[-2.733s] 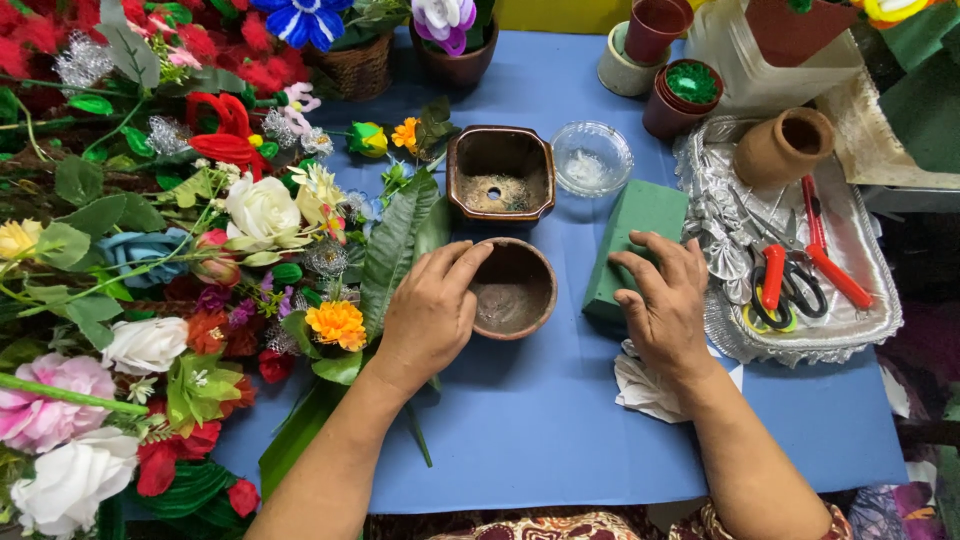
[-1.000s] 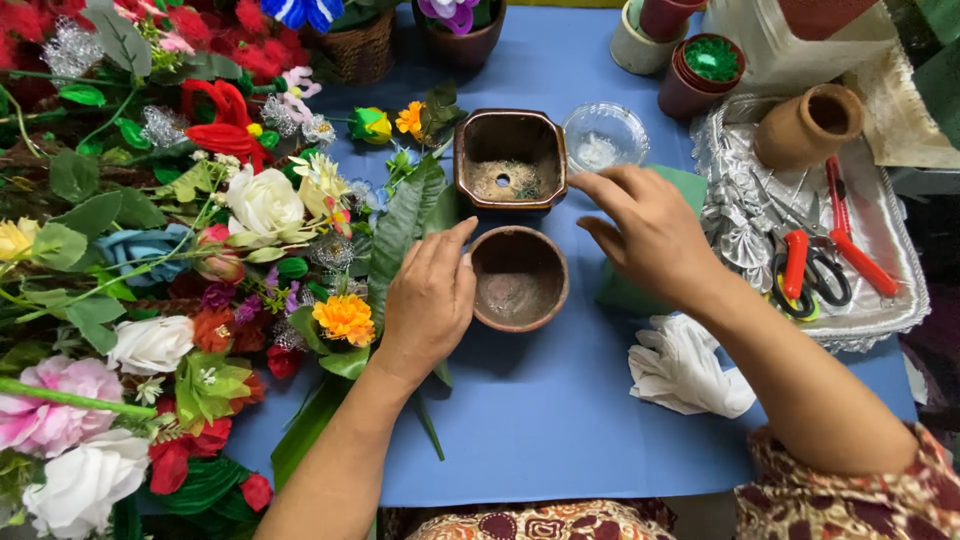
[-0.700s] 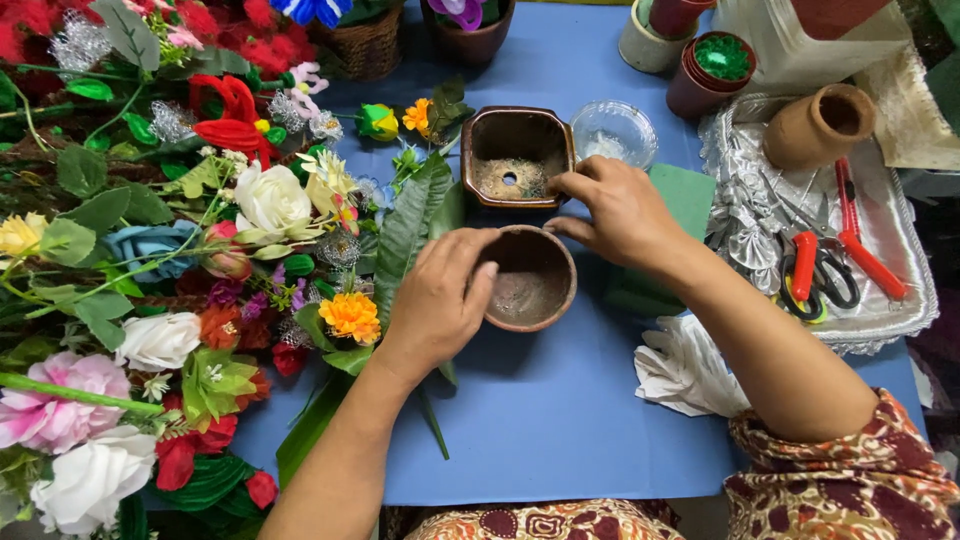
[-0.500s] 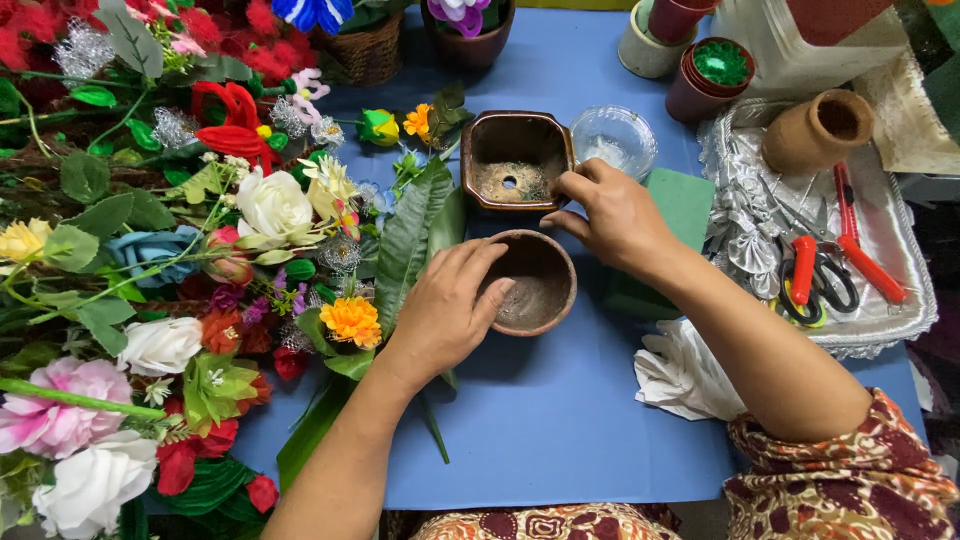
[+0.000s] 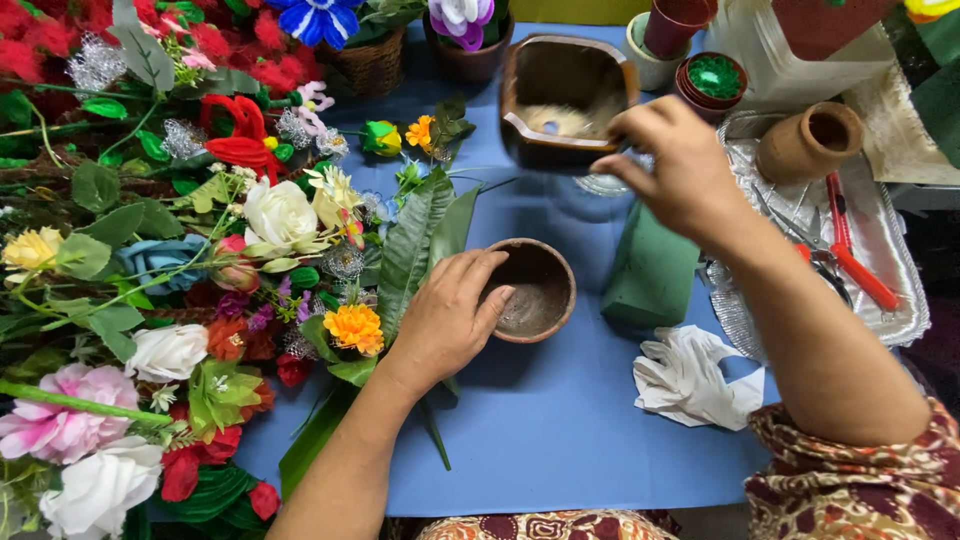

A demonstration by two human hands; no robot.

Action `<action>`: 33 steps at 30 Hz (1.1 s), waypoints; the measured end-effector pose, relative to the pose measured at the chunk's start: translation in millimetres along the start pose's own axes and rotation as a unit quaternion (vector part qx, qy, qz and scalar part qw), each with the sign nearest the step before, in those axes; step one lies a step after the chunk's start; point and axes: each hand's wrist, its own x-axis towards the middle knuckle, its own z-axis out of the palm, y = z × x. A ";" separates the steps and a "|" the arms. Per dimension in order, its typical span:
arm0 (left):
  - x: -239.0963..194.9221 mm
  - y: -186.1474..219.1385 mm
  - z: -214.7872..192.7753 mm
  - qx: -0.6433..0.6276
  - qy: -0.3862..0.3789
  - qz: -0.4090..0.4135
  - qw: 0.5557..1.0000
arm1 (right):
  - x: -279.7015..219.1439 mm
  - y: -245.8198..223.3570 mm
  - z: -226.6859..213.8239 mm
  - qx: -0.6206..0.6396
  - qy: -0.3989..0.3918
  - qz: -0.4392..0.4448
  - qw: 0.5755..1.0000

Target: The person wipes the inside and outside of several small ceramic pots using a white cloth.

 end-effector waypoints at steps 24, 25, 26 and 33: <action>0.6 2.2 -2.7 -0.003 -0.018 -0.019 1.000 | 87.4 147.5 93.1 0.015 0.009 0.112 0.994; 0.3 2.9 -3.0 -0.002 -0.018 -0.019 1.000 | 87.9 148.6 94.9 0.015 0.009 0.112 0.994; 0.5 3.6 -3.6 -0.002 -0.017 -0.017 1.000 | 89.2 149.7 96.6 0.011 -0.004 0.118 0.993; 0.0 1.3 -0.1 0.005 0.006 -0.004 1.000 | 89.4 174.1 118.3 0.000 -0.009 0.104 0.994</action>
